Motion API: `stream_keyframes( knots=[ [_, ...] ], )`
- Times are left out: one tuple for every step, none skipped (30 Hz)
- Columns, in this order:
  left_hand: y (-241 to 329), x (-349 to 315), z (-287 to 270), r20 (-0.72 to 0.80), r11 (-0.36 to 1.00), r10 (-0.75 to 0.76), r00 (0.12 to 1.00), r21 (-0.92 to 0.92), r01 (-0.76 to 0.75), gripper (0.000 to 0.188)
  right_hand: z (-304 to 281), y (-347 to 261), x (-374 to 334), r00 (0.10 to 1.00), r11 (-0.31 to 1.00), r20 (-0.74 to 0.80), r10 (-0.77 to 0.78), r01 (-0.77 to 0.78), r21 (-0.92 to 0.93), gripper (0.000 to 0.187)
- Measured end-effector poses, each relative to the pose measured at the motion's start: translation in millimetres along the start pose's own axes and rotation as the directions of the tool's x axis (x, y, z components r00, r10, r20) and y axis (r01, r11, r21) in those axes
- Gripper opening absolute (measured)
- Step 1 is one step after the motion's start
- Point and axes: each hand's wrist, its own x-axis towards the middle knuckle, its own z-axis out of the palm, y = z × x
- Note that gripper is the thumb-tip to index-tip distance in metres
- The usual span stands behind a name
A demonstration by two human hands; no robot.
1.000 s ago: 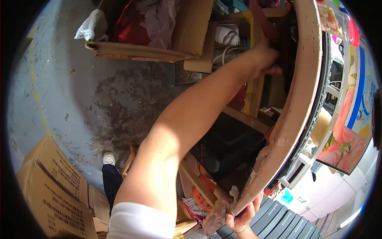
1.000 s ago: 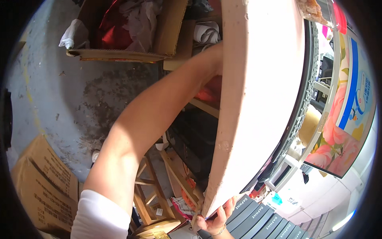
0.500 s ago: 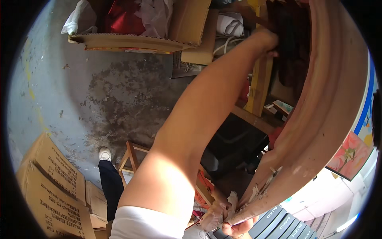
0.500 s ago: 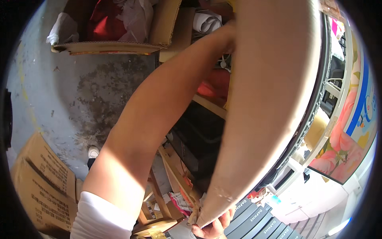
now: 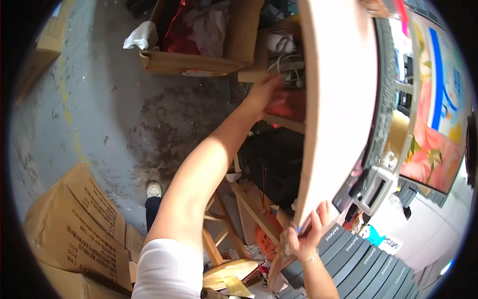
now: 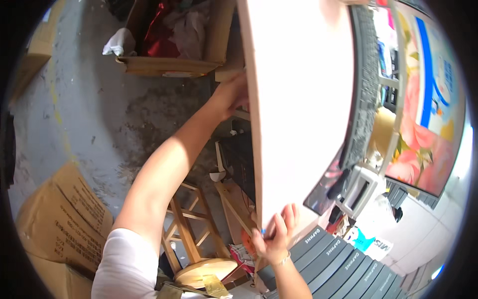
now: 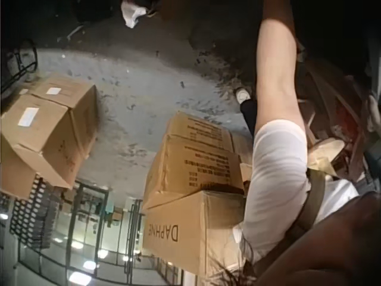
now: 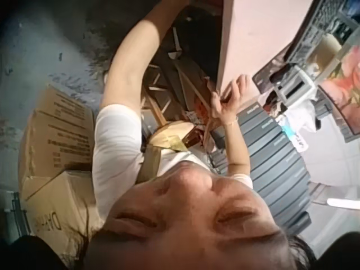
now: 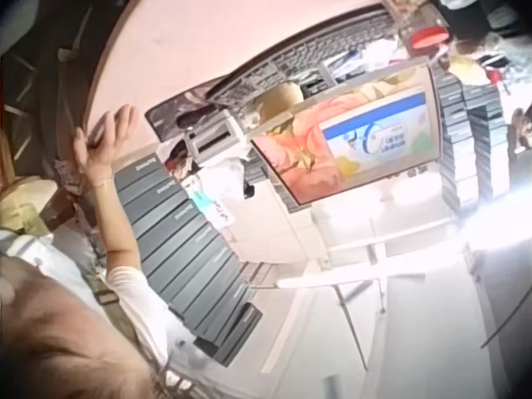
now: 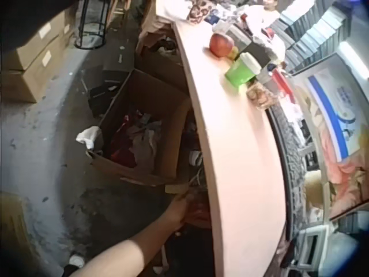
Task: The person is inspecting shoes for quality, performing minor repairs with glue, and packing them into boxes with tissue paper.
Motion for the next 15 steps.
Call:
stream_keyframes(
  knots=[
    [-6.4, -30.0, -4.0, -0.076, 0.999, -0.033, 0.997, -0.008, 0.032, 0.043, 0.3, -2.8, 3.3, 1.0, 1.0, -0.008, 0.002, -0.002, -0.002, 0.063],
    [-10.3, -71.7, -1.1, -0.155, 0.998, -0.066, 0.986, -0.015, 0.065, 0.039, 0.1, -3.1, 6.9, 1.0, 1.0, -0.017, 0.005, -0.006, -0.001, 0.062],
    [-23.2, -106.0, -16.0, -0.234, 0.998, -0.055, 0.971, -0.037, 0.047, 0.037, -0.9, -7.3, 10.5, 0.999, 1.0, -0.034, -0.014, 0.014, 0.004, 0.059],
    [-29.7, -146.0, -18.9, -0.32, 0.994, -0.089, 0.943, -0.089, 0.064, 0.037, -1.6, -12.1, 11.8, 0.999, 1.0, -0.051, -0.019, 0.02, 0.007, 0.059],
    [-40.6, -182.4, -25.0, -0.412, 0.991, -0.114, 0.904, -0.113, 0.073, 0.036, -2.3, -13.6, 11.7, 0.997, 0.999, -0.069, -0.042, 0.042, -0.001, 0.059],
    [-52.0, -219.3, -31.9, -0.5, 0.988, -0.137, 0.855, -0.136, 0.078, 0.034, -2.9, -14.9, 10.0, 0.994, 0.998, -0.087, -0.062, 0.062, -0.007, 0.059],
    [-61.6, -259.2, -39.8, -0.493, 0.989, -0.101, 0.864, -0.142, 0.034, 0.032, -2.4, -15.5, 8.0, 0.991, 0.997, -0.112, -0.076, 0.076, -0.001, 0.06],
    [-66.2, -298.9, -43.0, -0.481, 0.988, -0.073, 0.874, -0.154, -0.002, 0.03, -4.2, -17.4, 6.1, 0.987, 0.996, -0.136, -0.084, 0.085, -0.002, 0.06],
    [-66.5, -338.2, -40.9, -0.518, 0.988, -0.04, 0.855, -0.148, -0.043, 0.029, -5.3, -18.0, 3.8, 0.982, 0.995, -0.159, -0.102, 0.102, -0.004, 0.06],
    [-65.0, -374.8, -38.3, -0.553, 0.986, -0.01, 0.833, -0.144, -0.083, 0.028, -6.5, -18.0, 1.1, 0.978, 0.993, -0.175, -0.113, 0.115, 0.0, 0.059],
    [-62.5, -407.3, -37.9, -0.579, 0.978, 0.029, 0.815, -0.15, -0.142, 0.028, -8.2, -19.5, -0.8, 0.975, 0.993, -0.186, -0.119, 0.119, -0.007, 0.057],
    [-62.4, -439.3, -37.1, -0.606, 0.968, 0.067, 0.793, -0.154, -0.199, 0.027, -7.9, -20.3, -1.9, 0.967, 0.989, -0.21, -0.145, 0.146, -0.007, 0.056],
    [-58.3, -465.9, -26.6, -0.618, 0.959, 0.134, 0.775, -0.116, -0.258, 0.023, -7.5, -20.0, -6.7, 0.968, 0.992, -0.217, -0.124, 0.129, 0.01, 0.057],
    [-50.5, -489.0, -6.8, -0.613, 0.947, 0.191, 0.767, -0.09, -0.308, 0.017, -3.5, -11.8, -12.4, 0.965, 0.991, -0.228, -0.126, 0.113, -0.07, 0.058],
    [-44.8, -511.3, 6.5, -0.602, 0.93, 0.253, 0.757, -0.064, -0.361, 0.013, -5.2, -16.4, -15.1, 0.981, 0.995, -0.185, -0.054, 0.037, -0.096, 0.053]
  ],
)
